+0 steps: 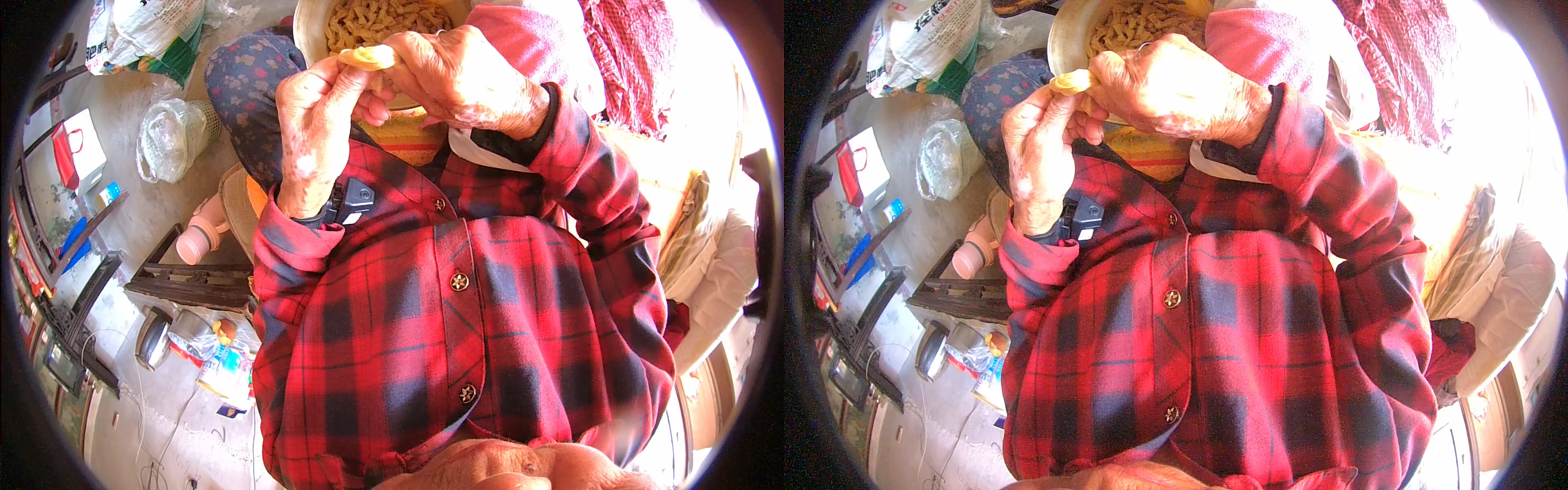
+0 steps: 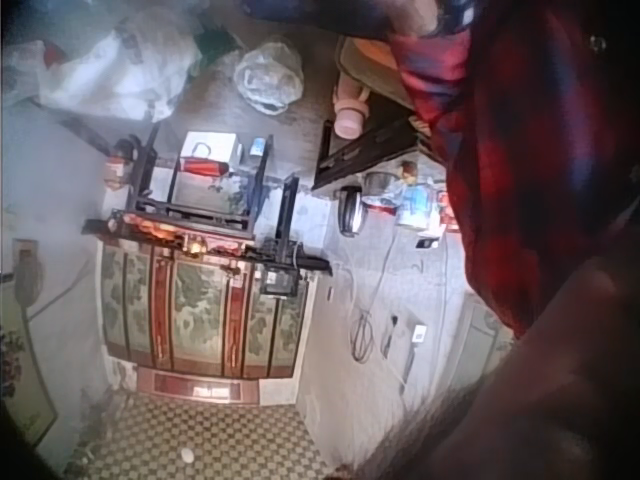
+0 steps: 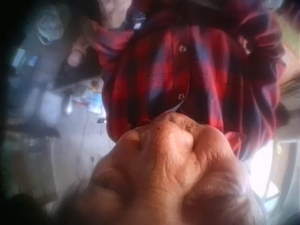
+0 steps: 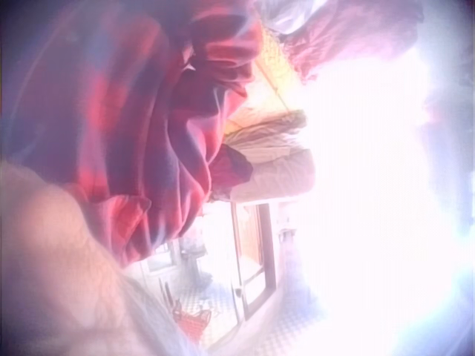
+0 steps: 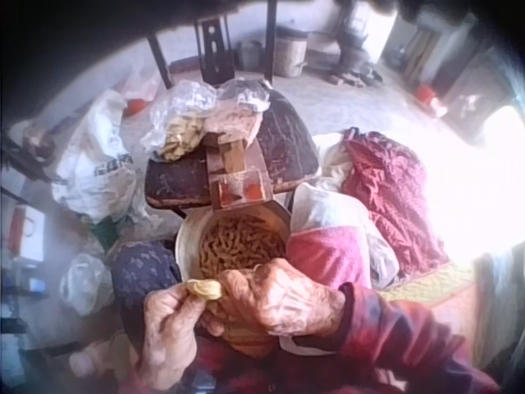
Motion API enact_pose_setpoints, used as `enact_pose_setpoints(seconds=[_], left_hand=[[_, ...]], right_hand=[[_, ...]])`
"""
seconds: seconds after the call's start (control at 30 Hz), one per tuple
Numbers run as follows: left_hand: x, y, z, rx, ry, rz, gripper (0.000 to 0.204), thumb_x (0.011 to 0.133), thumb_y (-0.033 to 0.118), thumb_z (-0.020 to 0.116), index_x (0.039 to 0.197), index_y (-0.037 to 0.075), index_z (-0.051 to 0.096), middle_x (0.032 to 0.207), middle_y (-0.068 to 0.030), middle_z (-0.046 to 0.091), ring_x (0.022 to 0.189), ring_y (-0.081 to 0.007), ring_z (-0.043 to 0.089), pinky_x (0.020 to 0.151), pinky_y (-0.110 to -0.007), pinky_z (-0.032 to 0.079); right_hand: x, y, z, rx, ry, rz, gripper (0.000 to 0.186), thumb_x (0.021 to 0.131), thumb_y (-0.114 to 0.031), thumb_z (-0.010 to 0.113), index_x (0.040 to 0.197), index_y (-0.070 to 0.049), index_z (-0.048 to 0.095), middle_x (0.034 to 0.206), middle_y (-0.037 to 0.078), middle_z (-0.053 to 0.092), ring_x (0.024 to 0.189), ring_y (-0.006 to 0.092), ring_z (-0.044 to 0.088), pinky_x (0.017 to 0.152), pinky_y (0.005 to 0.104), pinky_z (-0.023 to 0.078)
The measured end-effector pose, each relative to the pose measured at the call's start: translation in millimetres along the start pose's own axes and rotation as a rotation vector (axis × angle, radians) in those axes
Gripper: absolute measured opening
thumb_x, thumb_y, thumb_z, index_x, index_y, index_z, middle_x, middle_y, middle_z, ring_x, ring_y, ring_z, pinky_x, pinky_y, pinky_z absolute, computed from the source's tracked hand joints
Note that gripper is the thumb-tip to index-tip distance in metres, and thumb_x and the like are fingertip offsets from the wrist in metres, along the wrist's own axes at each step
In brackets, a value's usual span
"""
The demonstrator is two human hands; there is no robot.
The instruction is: The person sits on the floor and repeatedly peels the skin off small dried fruit pieces by hand, placing the peeled pieces into a bowl. The task is performed one at a time with both hands.
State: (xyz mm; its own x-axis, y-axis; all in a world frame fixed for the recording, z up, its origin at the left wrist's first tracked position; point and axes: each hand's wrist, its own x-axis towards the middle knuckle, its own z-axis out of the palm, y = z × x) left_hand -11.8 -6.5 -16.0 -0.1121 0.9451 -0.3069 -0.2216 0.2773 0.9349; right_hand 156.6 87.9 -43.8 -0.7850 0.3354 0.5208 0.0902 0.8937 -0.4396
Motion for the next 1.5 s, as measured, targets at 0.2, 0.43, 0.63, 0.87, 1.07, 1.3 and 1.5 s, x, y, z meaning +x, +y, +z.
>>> enact_pose_setpoints(seconds=[0.2, 0.43, 0.63, 0.87, 1.07, 1.3, 1.5], left_hand=[[-7.0, 3.6, -3.6, -0.024, -0.102, -0.001, 0.023, 0.098, 0.016, 0.057, 0.1, -0.003, 0.07, 0.076, -0.0049, 0.066, 0.06, -0.0074, 0.058, 0.058, -0.02, 0.047], [-20.0, 14.0, -21.6, 0.249, -0.257, 0.075, 0.027, 0.095, 0.02, 0.061, 0.098, -0.006, 0.068, 0.077, -0.0075, 0.066, 0.06, -0.0095, 0.056, 0.056, -0.02, 0.044], [-29.3, 19.6, -37.3, 0.303, -0.285, 0.137, 0.028, 0.093, 0.017, 0.059, 0.082, -0.008, 0.066, 0.069, -0.0091, 0.062, 0.056, -0.0118, 0.057, 0.053, -0.024, 0.043], [-45.7, 25.0, -53.1, 0.258, -0.31, 0.206, 0.028, 0.092, 0.012, 0.059, 0.07, -0.004, 0.059, 0.066, -0.009, 0.062, 0.057, -0.015, 0.06, 0.054, -0.027, 0.046], [-45.3, 27.3, -57.1, 0.456, -0.262, 0.104, 0.023, 0.091, 0.017, 0.064, 0.081, -0.003, 0.062, 0.077, -0.0095, 0.066, 0.069, -0.0171, 0.064, 0.067, -0.029, 0.049], [-27.9, 26.0, -46.8, 0.773, -0.042, 0.539, 0.024, 0.078, 0.015, 0.076, 0.088, -0.001, 0.06, 0.095, -0.0143, 0.066, 0.09, -0.0262, 0.065, 0.081, -0.034, 0.051], [-20.6, 11.9, -19.9, 0.966, 0.016, 0.669, 0.03, 0.072, 0.012, 0.079, 0.094, 0.001, 0.061, 0.094, -0.0138, 0.065, 0.085, -0.0309, 0.064, 0.077, -0.038, 0.052]], right_hand=[[-4.1, -2.8, -22.4, 0.148, -0.27, 0.161, 0.035, 0.08, -0.023, 0.073, 0.103, -0.001, 0.058, 0.075, 0.011, 0.058, 0.062, 0.0251, 0.064, 0.051, 0.0349, 0.049], [-0.4, -10.2, -39.4, 0.494, -0.331, 0.196, 0.037, 0.09, -0.026, 0.068, 0.108, 0.003, 0.057, 0.075, 0.017, 0.064, 0.067, 0.0333, 0.065, 0.059, 0.0387, 0.049], [-3.1, -14.2, -37.3, 0.694, -0.26, 0.127, 0.031, 0.09, -0.022, 0.068, 0.108, 0.003, 0.061, 0.081, 0.017, 0.066, 0.069, 0.034, 0.066, 0.061, 0.0383, 0.051], [-5.6, -17.2, -41.2, 0.695, -0.289, 0.18, 0.021, 0.094, -0.016, 0.063, 0.102, 0.004, 0.064, 0.076, 0.015, 0.064, 0.066, 0.0333, 0.064, 0.058, 0.0381, 0.048], [-5.1, -15.5, -38.9, 0.762, -0.358, 0.298, 0.019, 0.096, -0.016, 0.061, 0.098, 0.003, 0.064, 0.069, 0.014, 0.06, 0.059, 0.0294, 0.059, 0.056, 0.0352, 0.044], [-4.1, -11.2, -32.4, 0.718, -0.323, 0.281, 0.02, 0.097, -0.017, 0.059, 0.097, 0.003, 0.065, 0.065, 0.012, 0.058, 0.056, 0.0227, 0.057, 0.054, 0.0323, 0.043], [-7.0, -8.9, -35.3, 0.678, -0.365, 0.327, 0.019, 0.098, -0.016, 0.059, 0.096, 0.002, 0.065, 0.064, 0.01, 0.059, 0.055, 0.018, 0.057, 0.053, 0.0314, 0.043]])
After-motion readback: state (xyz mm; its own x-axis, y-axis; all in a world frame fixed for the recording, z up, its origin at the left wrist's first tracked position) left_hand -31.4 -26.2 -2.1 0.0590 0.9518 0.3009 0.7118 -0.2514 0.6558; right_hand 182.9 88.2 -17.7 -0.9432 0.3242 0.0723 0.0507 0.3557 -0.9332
